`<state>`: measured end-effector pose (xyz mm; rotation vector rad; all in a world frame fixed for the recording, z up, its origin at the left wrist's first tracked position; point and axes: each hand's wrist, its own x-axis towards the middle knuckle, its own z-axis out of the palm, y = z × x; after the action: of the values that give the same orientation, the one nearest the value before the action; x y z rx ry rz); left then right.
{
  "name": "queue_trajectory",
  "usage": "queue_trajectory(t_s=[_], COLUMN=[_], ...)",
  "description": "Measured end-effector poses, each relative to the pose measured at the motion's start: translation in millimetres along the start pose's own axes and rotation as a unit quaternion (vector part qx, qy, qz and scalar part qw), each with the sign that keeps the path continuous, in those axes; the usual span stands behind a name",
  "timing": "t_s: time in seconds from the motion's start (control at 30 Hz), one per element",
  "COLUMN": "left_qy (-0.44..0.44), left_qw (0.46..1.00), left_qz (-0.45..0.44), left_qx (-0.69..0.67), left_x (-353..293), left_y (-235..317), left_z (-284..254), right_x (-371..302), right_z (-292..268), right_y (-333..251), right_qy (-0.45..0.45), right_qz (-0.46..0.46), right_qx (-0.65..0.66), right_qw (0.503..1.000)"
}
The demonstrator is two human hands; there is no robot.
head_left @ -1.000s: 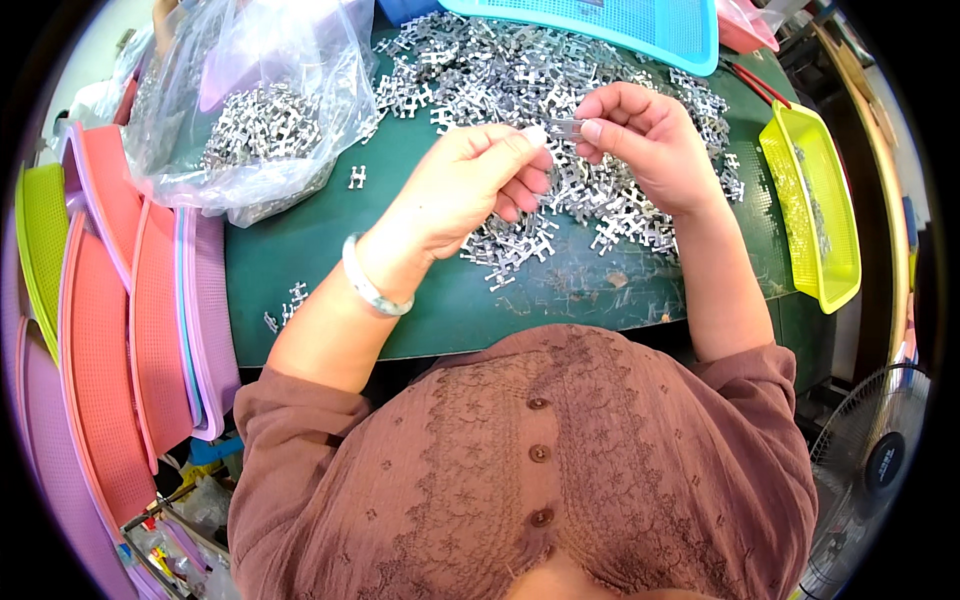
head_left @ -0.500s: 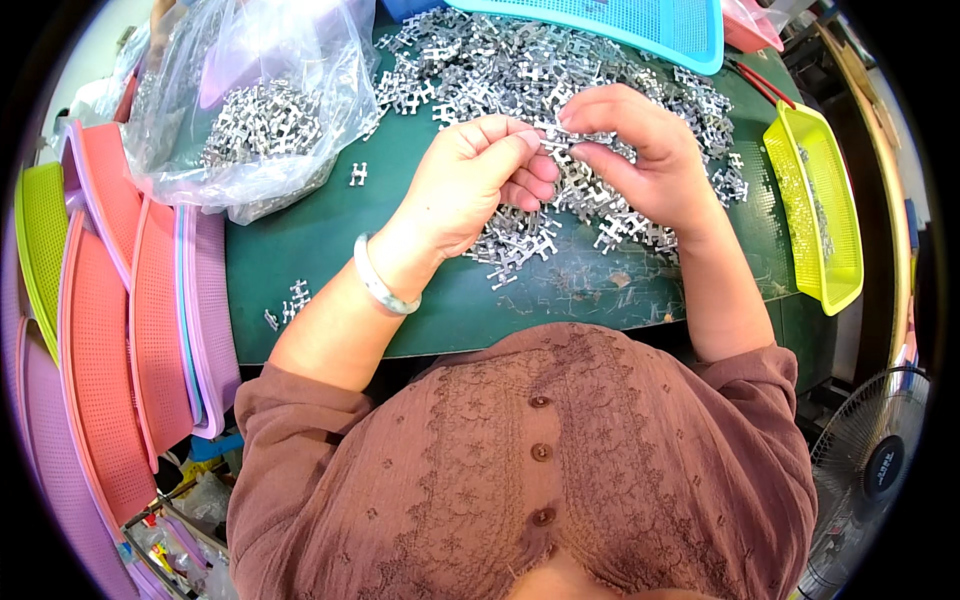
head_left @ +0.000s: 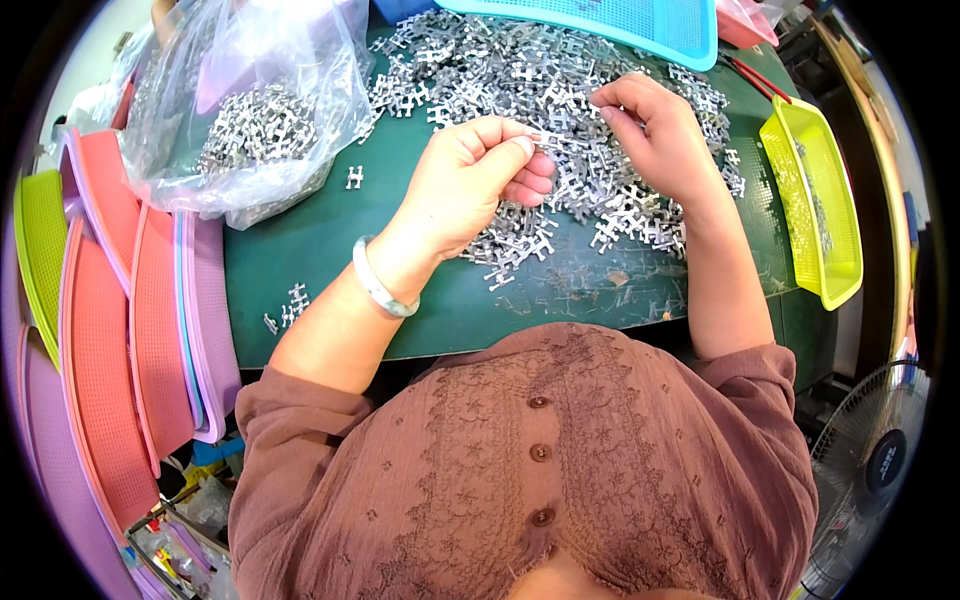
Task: The person sits at a green workbench and repeatedly picks up small silver metal clips from a pile. They connect two clips together by hand and place the assembled pair into a clear plastic bag. The person continues this assembly process throughout the video.
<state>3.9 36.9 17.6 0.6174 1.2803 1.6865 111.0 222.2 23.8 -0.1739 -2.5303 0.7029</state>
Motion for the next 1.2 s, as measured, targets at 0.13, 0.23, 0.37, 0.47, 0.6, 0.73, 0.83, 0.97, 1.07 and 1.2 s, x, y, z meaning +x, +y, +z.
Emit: queue_trajectory(t_s=[0.13, 0.23, 0.37, 0.47, 0.6, 0.73, 0.83, 0.97, 1.07, 1.2], left_qy=[-0.01, -0.021, -0.033, -0.037, -0.004, 0.005, 0.01, 0.019, 0.023, 0.023], left_qw=[0.994, 0.988, 0.987, 0.989, 0.993, 0.995, 0.996, 0.997, 0.997, 0.996], left_qz=[-0.044, -0.057, -0.048, -0.048, -0.055, -0.056, -0.054, -0.052, -0.049, -0.062], left_qx=[-0.097, -0.145, -0.148, -0.138, -0.102, -0.087, -0.076, -0.059, -0.06, -0.063], left_x=[1.0, 3.3, 5.3, 5.1, 3.4, 4.8, 4.5, 4.4, 3.7, 3.7], left_y=[4.1, 3.8, 0.2, -0.8, 1.6, 0.1, 0.3, 1.2, 2.6, 2.2], left_z=[-1.7, -5.5, -9.2, -11.0, -7.5, -8.5, -8.0, -7.5, -5.1, -2.4], right_x=[-0.5, -0.1, 2.1, 3.3, 3.9, 5.2, 6.0, 8.4, 5.5, 4.2], right_z=[2.2, 8.2, 14.9, 16.0, 14.2, 19.2, 23.4, 25.0, 18.9, 17.6], right_y=[1.9, -0.5, 0.4, 2.1, -2.6, -6.6, -7.8, -3.5, -11.5, -16.2], right_qy=[-0.02, -0.006, 0.013, -0.006, 0.001, 0.002, -0.016, 0.038, 0.01, -0.012], right_qz=[-0.014, -0.025, -0.071, -0.079, -0.087, -0.118, -0.13, -0.051, 0.107, 0.147], right_qx=[-0.036, -0.055, -0.118, -0.136, -0.123, -0.139, -0.152, -0.03, 0.19, 0.295], right_qw=[0.999, 0.998, 0.99, 0.988, 0.989, 0.983, 0.98, 0.998, 0.976, 0.944])
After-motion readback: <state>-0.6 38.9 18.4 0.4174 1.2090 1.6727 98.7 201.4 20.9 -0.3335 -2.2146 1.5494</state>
